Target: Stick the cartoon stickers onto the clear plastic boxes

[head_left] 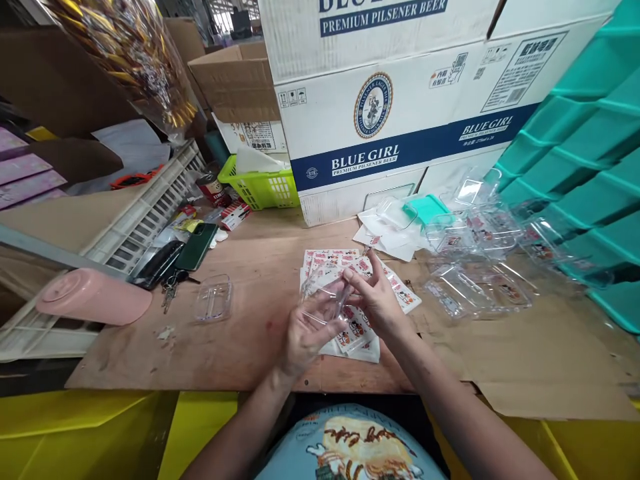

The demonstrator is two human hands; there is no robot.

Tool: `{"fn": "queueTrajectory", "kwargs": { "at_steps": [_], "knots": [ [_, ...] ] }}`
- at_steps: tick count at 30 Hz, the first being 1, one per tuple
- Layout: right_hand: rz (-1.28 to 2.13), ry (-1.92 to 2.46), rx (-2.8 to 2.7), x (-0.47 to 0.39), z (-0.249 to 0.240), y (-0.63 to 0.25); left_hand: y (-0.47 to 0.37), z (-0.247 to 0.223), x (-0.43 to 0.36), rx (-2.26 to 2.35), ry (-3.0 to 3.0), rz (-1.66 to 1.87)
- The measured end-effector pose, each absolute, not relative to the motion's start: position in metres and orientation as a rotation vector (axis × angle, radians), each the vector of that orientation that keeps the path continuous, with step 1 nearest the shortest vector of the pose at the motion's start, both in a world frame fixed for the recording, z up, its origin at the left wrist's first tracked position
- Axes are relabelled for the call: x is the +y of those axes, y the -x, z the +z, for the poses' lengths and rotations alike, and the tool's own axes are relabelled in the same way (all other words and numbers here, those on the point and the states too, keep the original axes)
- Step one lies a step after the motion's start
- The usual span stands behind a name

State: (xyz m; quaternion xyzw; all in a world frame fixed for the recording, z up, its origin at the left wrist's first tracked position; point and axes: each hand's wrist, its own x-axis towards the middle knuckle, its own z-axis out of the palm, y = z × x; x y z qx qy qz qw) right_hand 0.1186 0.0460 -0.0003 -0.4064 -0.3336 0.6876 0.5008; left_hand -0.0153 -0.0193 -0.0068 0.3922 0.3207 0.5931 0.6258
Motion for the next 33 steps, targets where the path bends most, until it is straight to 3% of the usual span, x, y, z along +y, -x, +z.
{"fn": "queueTrajectory", "kwargs": {
  "at_steps": [6,15,33],
  "knots": [
    [1.467,0.966,-1.068,0.034,0.005,-0.142,0.017,0.01,-0.005,0.787,-0.546,1.469],
    [2.173,0.468,-0.941,-0.007,0.02,-0.181,0.023,0.016,-0.003,0.648,-0.338,1.287],
    [2.262,0.612,-0.982,-0.009,0.018,-0.177,0.018,0.016,-0.008,0.728,-0.492,1.334]
  ]
}}
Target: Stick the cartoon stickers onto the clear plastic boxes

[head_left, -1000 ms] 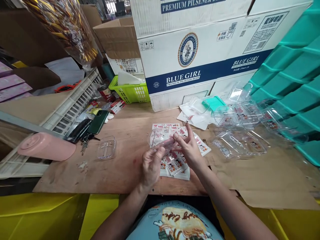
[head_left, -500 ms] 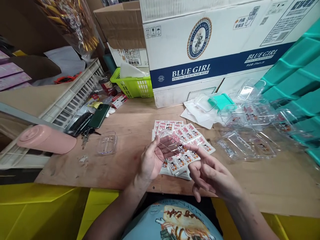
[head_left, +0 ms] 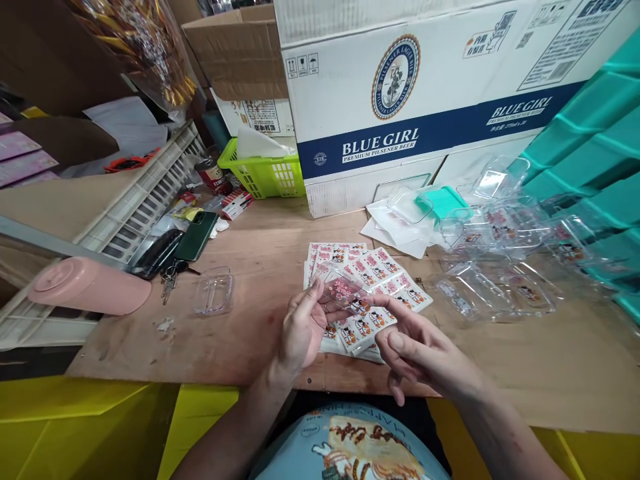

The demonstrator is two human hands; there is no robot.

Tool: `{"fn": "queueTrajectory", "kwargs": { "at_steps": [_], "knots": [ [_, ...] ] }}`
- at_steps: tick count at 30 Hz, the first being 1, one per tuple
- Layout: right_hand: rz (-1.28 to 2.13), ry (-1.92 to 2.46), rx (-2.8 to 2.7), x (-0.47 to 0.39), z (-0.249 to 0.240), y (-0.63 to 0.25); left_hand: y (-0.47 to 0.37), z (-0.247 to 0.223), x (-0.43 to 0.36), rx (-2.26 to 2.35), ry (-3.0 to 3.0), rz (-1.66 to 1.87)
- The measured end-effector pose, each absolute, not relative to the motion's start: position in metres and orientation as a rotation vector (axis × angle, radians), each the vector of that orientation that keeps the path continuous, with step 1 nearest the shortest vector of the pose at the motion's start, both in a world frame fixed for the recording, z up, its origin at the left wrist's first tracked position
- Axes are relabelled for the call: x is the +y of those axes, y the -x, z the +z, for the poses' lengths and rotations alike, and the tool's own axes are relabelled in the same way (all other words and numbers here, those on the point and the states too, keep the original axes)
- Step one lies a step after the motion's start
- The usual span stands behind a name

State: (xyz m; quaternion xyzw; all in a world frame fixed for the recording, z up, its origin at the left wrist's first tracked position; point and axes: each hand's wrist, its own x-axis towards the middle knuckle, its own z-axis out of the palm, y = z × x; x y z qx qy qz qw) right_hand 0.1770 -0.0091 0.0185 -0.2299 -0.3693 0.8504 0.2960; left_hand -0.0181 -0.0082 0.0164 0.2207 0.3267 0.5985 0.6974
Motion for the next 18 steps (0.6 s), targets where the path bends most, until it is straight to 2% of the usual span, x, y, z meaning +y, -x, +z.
{"fn": "queueTrajectory", "kwargs": {
  "at_steps": [18],
  "knots": [
    [2.254,0.666,-1.067,-0.004,0.0194,-0.1753,0.0191,0.0163,-0.0091,0.765,-0.556,1.303]
  ]
}}
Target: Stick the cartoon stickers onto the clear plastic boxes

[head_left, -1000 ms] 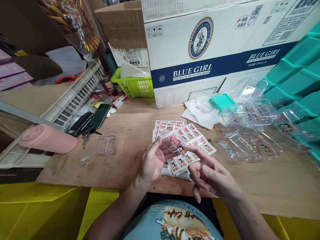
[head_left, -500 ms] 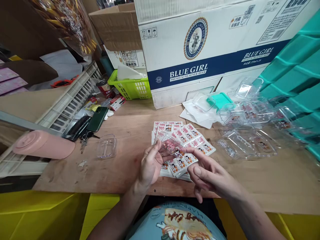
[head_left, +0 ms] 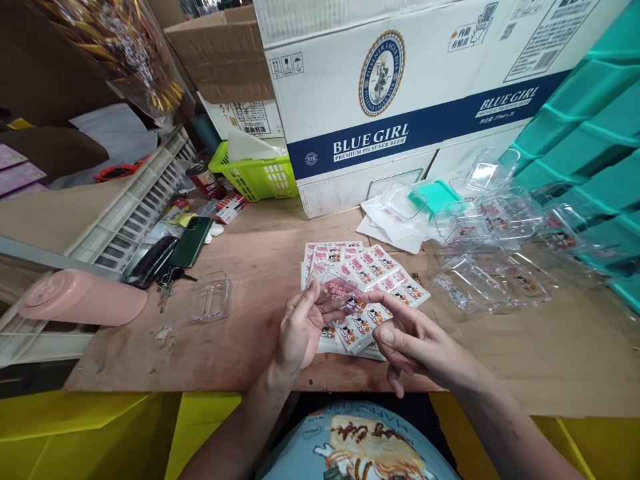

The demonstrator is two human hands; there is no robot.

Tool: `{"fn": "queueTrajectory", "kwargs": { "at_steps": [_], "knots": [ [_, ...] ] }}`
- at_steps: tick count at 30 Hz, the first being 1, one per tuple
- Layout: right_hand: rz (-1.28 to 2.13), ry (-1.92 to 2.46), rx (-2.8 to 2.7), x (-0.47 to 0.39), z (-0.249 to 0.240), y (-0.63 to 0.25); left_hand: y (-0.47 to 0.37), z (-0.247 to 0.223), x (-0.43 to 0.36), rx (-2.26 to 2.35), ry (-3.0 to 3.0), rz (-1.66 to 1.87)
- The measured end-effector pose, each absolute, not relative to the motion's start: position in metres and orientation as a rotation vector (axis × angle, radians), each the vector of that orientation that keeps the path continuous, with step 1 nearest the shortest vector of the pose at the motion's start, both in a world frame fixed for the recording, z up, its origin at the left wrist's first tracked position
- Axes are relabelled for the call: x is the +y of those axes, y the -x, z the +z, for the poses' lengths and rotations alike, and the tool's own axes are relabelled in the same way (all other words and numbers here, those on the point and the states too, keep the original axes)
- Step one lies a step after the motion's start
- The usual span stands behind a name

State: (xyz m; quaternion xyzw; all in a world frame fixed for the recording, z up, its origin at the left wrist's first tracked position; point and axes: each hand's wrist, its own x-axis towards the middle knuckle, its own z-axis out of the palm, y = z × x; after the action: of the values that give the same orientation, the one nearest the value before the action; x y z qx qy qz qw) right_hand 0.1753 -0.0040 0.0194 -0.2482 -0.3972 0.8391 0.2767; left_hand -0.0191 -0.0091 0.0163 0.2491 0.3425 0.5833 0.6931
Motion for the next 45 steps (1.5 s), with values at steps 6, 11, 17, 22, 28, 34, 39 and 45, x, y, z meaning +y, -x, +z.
{"fn": "queueTrajectory", "kwargs": {
  "at_steps": [6,11,17,22,28,34,39,45],
  "knots": [
    [2.233,0.718,-1.094,-0.003,0.02,-0.173,0.019,0.017,-0.008,0.823,-0.561,1.312],
    [2.227,0.751,-1.094,-0.004,0.025,-0.169,0.02,0.016,-0.008,0.859,-0.507,1.333],
    [2.234,0.775,-1.059,-0.003,0.032,-0.164,0.021,0.016,-0.007,0.912,-0.552,1.331],
    [2.234,0.787,-1.064,-0.002,0.032,-0.164,0.021,0.017,-0.007,0.926,-0.537,1.327],
    [2.214,0.816,-1.107,-0.001,0.031,-0.164,0.021,0.017,-0.007,0.966,-0.493,1.351],
    [2.179,0.813,-1.116,0.0,0.032,-0.161,0.018,0.014,-0.008,0.994,-0.604,1.382],
    [2.084,0.897,-1.197,-0.001,0.033,-0.156,0.012,0.01,-0.009,1.093,-0.719,1.441],
    [1.711,1.083,-1.427,-0.005,0.033,-0.145,0.005,0.01,-0.013,1.189,-0.84,1.524]
  ]
}}
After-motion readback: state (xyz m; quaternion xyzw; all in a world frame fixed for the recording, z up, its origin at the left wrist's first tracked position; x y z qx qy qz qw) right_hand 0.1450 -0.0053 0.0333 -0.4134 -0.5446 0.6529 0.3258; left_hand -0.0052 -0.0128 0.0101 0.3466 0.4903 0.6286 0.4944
